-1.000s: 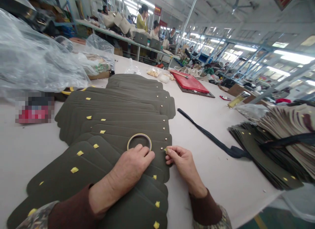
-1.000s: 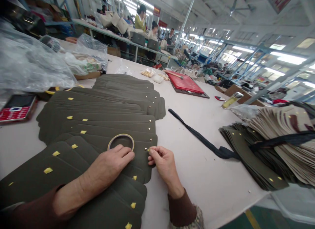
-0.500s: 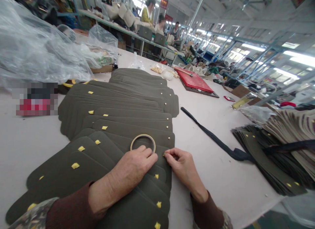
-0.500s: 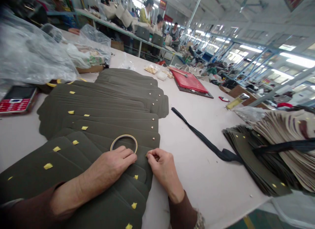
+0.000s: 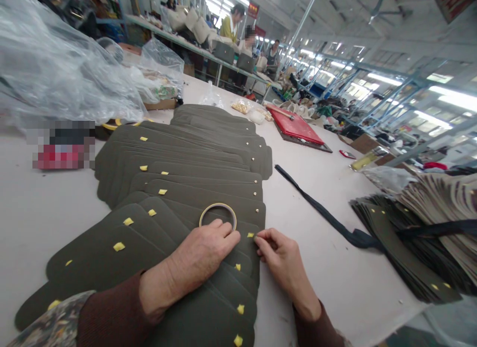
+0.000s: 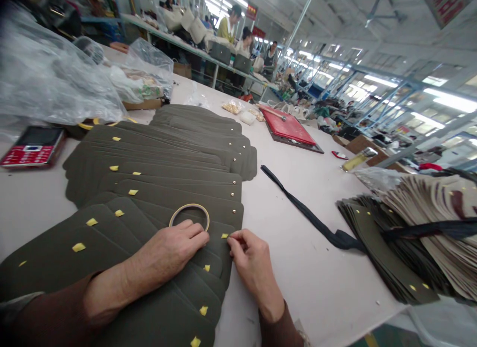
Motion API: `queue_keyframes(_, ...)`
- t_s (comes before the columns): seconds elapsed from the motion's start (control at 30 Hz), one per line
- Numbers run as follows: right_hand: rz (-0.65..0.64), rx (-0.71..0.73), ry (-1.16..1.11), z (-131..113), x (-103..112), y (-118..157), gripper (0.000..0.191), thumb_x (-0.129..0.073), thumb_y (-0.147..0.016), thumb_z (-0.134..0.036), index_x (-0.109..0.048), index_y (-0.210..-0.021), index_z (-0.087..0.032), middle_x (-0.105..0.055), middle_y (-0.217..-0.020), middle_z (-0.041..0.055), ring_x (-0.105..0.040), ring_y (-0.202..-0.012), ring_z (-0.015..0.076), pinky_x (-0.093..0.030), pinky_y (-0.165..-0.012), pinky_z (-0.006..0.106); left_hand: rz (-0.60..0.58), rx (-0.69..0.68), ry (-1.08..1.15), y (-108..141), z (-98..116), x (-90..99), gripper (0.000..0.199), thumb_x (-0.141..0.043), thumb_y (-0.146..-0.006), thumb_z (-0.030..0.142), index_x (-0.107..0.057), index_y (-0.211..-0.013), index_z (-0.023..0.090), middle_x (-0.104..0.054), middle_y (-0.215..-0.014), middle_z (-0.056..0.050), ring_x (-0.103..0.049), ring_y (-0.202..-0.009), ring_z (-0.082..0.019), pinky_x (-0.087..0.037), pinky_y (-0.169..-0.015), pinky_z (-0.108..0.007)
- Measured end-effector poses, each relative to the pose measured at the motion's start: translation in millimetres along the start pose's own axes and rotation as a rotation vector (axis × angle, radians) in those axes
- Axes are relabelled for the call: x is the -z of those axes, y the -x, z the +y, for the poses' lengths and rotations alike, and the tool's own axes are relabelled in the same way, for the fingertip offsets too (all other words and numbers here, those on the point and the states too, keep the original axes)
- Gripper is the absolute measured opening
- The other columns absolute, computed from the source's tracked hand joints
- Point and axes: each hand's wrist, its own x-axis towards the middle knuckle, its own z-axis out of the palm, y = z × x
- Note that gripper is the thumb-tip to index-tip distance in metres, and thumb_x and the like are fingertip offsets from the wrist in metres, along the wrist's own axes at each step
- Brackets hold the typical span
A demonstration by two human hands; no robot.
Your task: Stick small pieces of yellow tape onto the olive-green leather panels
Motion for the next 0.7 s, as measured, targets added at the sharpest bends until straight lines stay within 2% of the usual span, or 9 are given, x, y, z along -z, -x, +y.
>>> queue_keyframes(0.13,0.072,0.191,0.211,-4,-7,2,0.014,-0.056,-0.088,-0.022,-0.069,-0.084,-0.020,-0.071,-0.081,0.0051,-0.065,-0.072,0.0189,-0.047,-0.069,0.029,0.012,0.002,-0.017,-1,0,0.0,0.009,-0.051,-0.088,0.011,-0.055,-0.087,0.019,-0.058,-0.086,-0.003,-0.052,-0.077,-0.019,-0.045,-0.063,-0.029)
queue_keyframes(0.37,0.075,0.175,0.350,-11,-16,-10,0.014,-0.059,-0.085,-0.019,-0.066,-0.073,-0.020,-0.062,-0.063,0.0003,-0.057,-0.057,0.0144,-0.040,-0.058,0.025,0.077,-0.026,-0.005,-1,-1,-3.6,0.010,-0.051,-0.088,0.011,-0.055,-0.084,0.020,-0.059,-0.081,-0.002,-0.054,-0.074,-0.020,-0.048,-0.061,-0.030)
queue_keyframes(0.5,-0.025,0.271,0.356,-9,-8,-8,0.014,-0.058,-0.088,-0.018,-0.066,-0.076,-0.020,-0.061,-0.069,-0.0004,-0.058,-0.062,0.0129,-0.041,-0.060,0.022,0.248,-0.059,0.088,1,-7,-5.9,0.017,-0.043,-0.093,0.012,-0.057,-0.100,0.018,-0.064,-0.082,-0.002,-0.060,-0.073,-0.016,-0.052,-0.065,-0.027)
queue_keyframes(0.6,-0.079,0.425,0.536,-6,-1,-2,0.017,-0.051,-0.093,-0.019,-0.067,-0.088,-0.020,-0.060,-0.074,0.0023,-0.057,-0.063,0.0142,-0.042,-0.060,0.023,0.403,-0.104,0.167,4,-10,-6.5,0.021,-0.042,-0.095,0.014,-0.055,-0.111,0.016,-0.069,-0.088,-0.004,-0.066,-0.078,-0.014,-0.054,-0.071,-0.025)
queue_keyframes(0.7,-0.097,0.540,0.684,-4,5,4,0.022,-0.046,-0.095,-0.017,-0.067,-0.099,-0.018,-0.059,-0.074,0.0042,-0.056,-0.061,0.0155,-0.043,-0.057,0.024,0.506,-0.103,0.214,4,-9,-4.8,0.021,-0.047,-0.094,0.016,-0.054,-0.113,0.015,-0.072,-0.091,-0.004,-0.069,-0.080,-0.013,-0.056,-0.074,-0.022)
